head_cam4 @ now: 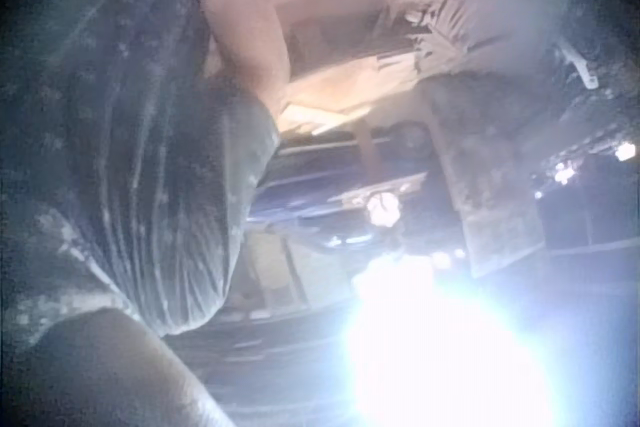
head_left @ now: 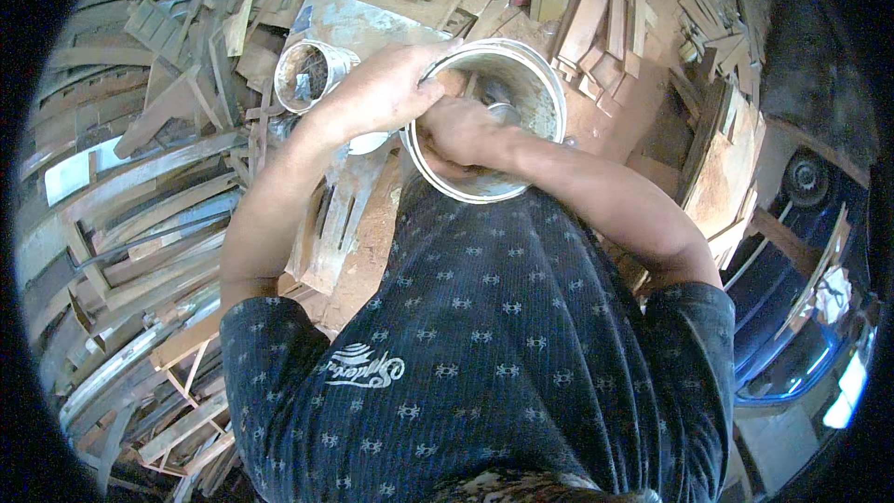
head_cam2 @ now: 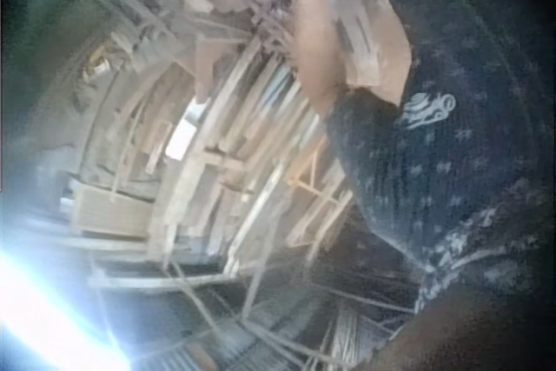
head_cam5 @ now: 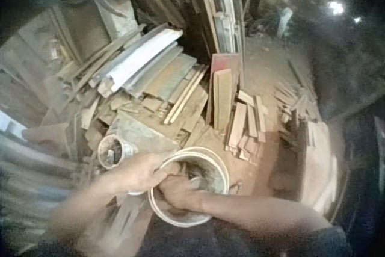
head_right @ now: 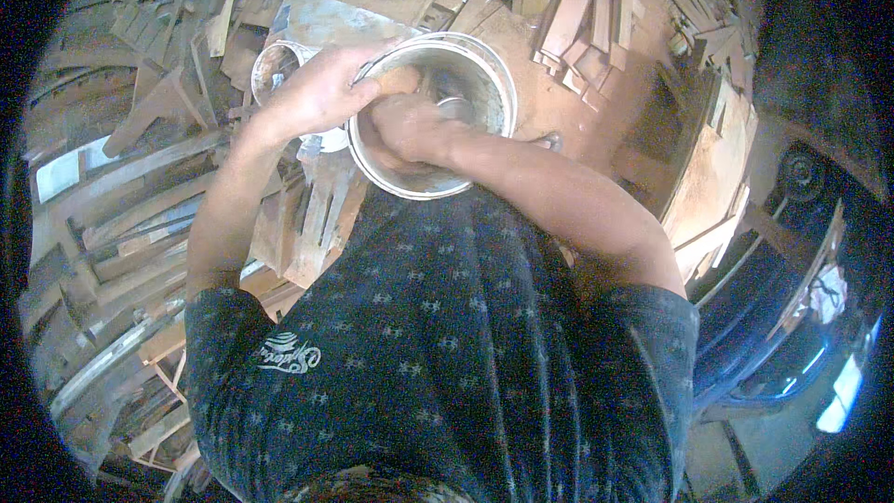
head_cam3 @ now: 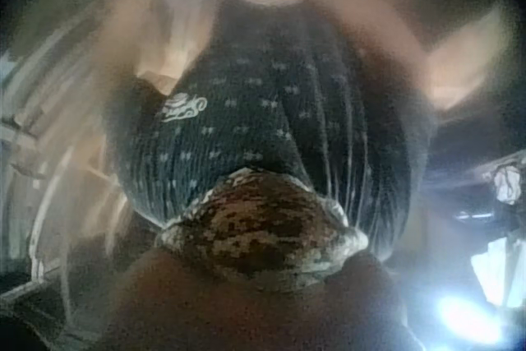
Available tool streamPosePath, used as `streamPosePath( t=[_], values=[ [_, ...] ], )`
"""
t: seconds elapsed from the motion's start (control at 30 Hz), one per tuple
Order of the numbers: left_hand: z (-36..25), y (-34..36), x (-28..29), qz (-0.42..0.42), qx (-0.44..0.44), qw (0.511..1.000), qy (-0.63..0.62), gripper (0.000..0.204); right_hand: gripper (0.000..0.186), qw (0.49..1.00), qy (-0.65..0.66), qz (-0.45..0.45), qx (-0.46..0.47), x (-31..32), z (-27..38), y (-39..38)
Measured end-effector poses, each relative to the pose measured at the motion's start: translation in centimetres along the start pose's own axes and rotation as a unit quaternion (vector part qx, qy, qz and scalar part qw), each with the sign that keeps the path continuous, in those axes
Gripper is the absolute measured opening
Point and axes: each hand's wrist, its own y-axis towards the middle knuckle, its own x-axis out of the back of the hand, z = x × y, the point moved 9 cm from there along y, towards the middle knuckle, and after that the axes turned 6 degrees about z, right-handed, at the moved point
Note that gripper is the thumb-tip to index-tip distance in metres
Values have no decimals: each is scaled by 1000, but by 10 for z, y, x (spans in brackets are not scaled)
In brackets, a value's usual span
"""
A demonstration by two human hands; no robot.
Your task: The person uses a circular saw to cut a wooden plank on a workbench in a cluttered workshop. After cutting, they inspect the wood and then sift sawdust through a mesh strainer into a bucket.
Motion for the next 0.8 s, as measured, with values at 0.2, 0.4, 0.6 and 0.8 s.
streamPosePath(
  t=[0.2, 0.4, 0.6, 0.8],
  values=[
    [32, -36, 1, -55, 42, 998, -9, 50, 20, 991, 43, -80, 101, 73, 20, -52],
    [53, -65, -1, -36, 166, 981, -92, 55, 23, 916, 393, 85, 4, 49, 1, -49],
    [62, -98, 3, -120, 167, 975, -84, 56, 37, 865, 495, 86, 6, 59, 15, -38],
    [74, -119, 3, -133, 193, 966, -108, 53, 31, 912, 408, 36, 30, 103, 69, -25]
  ],
)
